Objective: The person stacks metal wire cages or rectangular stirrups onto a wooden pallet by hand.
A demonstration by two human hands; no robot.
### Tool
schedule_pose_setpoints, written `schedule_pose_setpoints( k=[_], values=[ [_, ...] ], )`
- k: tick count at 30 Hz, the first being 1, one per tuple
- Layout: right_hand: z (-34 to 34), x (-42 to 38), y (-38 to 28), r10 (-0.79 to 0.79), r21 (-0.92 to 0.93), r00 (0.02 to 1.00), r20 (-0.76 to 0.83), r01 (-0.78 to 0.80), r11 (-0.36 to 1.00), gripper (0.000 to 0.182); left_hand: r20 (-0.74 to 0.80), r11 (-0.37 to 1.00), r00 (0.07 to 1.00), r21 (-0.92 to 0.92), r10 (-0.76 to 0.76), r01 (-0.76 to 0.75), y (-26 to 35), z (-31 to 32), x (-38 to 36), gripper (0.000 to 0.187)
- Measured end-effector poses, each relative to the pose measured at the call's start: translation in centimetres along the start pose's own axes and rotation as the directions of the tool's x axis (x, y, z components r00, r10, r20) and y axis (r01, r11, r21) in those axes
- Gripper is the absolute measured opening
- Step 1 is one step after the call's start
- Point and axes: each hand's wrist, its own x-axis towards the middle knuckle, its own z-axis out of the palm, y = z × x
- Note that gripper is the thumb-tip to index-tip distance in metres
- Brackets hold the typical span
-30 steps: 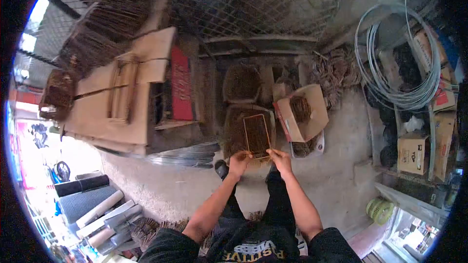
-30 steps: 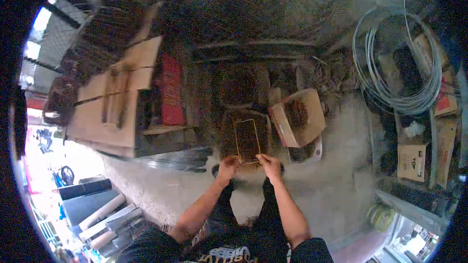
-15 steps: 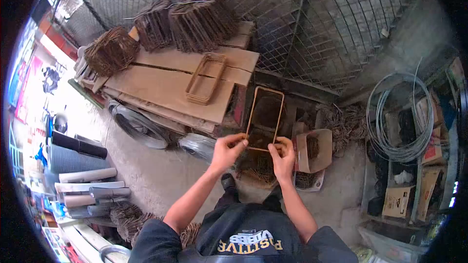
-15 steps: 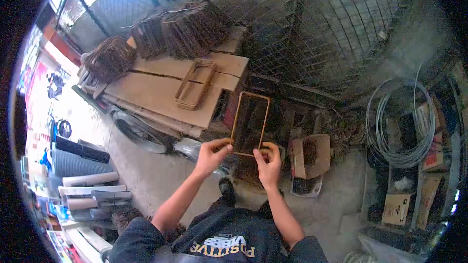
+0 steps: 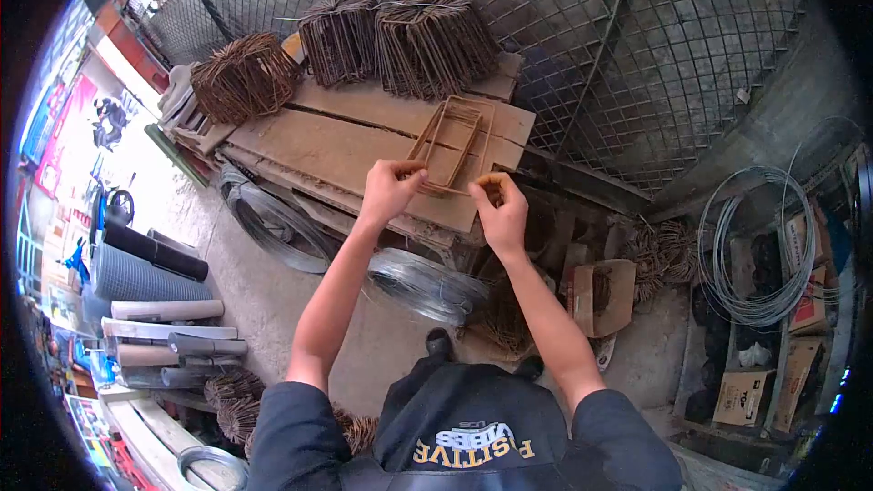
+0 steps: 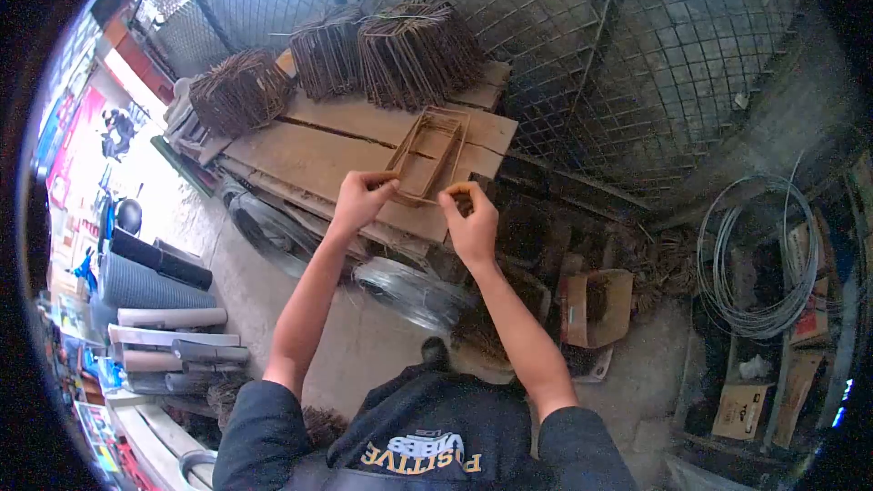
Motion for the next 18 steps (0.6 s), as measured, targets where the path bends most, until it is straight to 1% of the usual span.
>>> schedule_pose_setpoints(
  k=[2, 3, 4, 6, 7, 8, 9, 10, 12, 13, 14, 15, 16, 17, 18],
  values=[
    [1.4, 1.7, 1.0, -0.039, -0.072, 0.999, -0.037, 0.036, 0.997, 0.016, -0.049, 0.991, 0.991, 0.036, 0.127, -0.126, -1.8, -0.4, 2.3, 0.029],
    [2.1, 2.3, 1.3, -0.036, -0.098, 0.997, -0.061, 0.030, 0.995, 0.017, -0.078, 0.982, 0.984, 0.109, 0.162, -0.153, -1.4, -0.8, 2.7, 0.029],
    [2.6, 2.9, 1.5, -0.037, -0.095, 0.997, -0.061, 0.031, 0.995, 0.017, -0.080, 0.982, 0.983, 0.111, 0.163, -0.153, -1.3, -1.0, 3.3, 0.029],
    [3.3, 3.5, 2.2, 0.049, -0.153, 0.999, -0.004, -0.049, 0.987, 0.021, -0.087, 0.964, 0.990, 0.251, 0.111, -0.086, -1.6, -1.0, 4.1, 0.029],
    [3.5, 3.7, 2.5, 0.069, -0.217, 0.997, 0.026, -0.061, 0.974, 0.023, -0.087, 0.964, 0.990, 0.253, 0.109, -0.084, -2.0, -0.8, 4.2, 0.029],
    [3.6, 3.7, 2.9, 0.068, -0.214, 0.997, 0.026, -0.060, 0.975, 0.023, -0.103, 0.951, 0.991, 0.306, 0.082, -0.047, -2.4, -0.5, 4.3, 0.026],
    [3.7, 3.7, 2.7, 0.116, -0.272, 0.992, 0.047, -0.099, 0.957, 0.024, -0.119, 0.934, 0.991, 0.357, 0.057, -0.011, -2.3, -0.3, 4.3, 0.024],
    [3.8, 3.7, 2.5, 0.164, -0.329, 0.984, 0.063, -0.135, 0.935, 0.025, -0.117, 0.933, 0.991, 0.359, 0.061, -0.015, -2.3, -0.3, 4.3, 0.024],
    [3.9, 3.7, 2.2, 0.147, -0.305, 0.987, 0.064, -0.121, 0.945, 0.024, -0.144, 0.910, 0.979, 0.408, 0.144, -0.074, -2.4, -0.2, 4.0, 0.022],
    [3.8, 3.5, 2.1, 0.131, -0.284, 0.989, 0.072, -0.106, 0.953, 0.024, -0.139, 0.909, 0.980, 0.409, 0.143, -0.075, -2.3, -0.1, 3.9, 0.022],
    [3.7, 3.4, 2.1, 0.135, -0.284, 0.988, 0.069, -0.110, 0.953, 0.024, -0.166, 0.895, 0.973, 0.441, 0.158, -0.070, -2.3, 0.0, 3.9, 0.022],
    [3.6, 3.4, 2.0, 0.128, -0.293, 0.986, 0.107, -0.092, 0.952, 0.024, -0.192, 0.879, 0.966, 0.472, 0.173, -0.064, -2.2, 0.1, 4.0, 0.021],
    [3.5, 3.4, 1.9, 0.120, -0.302, 0.982, 0.146, -0.072, 0.951, 0.024, -0.189, 0.879, 0.967, 0.472, 0.173, -0.065, -2.2, 0.1, 4.0, 0.021],
    [3.3, 3.2, 1.8, 0.124, -0.303, 0.982, 0.144, -0.075, 0.950, 0.024, -0.181, 0.877, 0.970, 0.478, 0.159, -0.055, -2.2, -0.1, 3.9, 0.023],
    [3.0, 3.1, 1.8, 0.087, -0.336, 0.982, 0.169, -0.026, 0.942, 0.024, -0.174, 0.874, 0.974, 0.483, 0.146, -0.045, -2.4, -0.2, 3.9, 0.024]
  ],
)
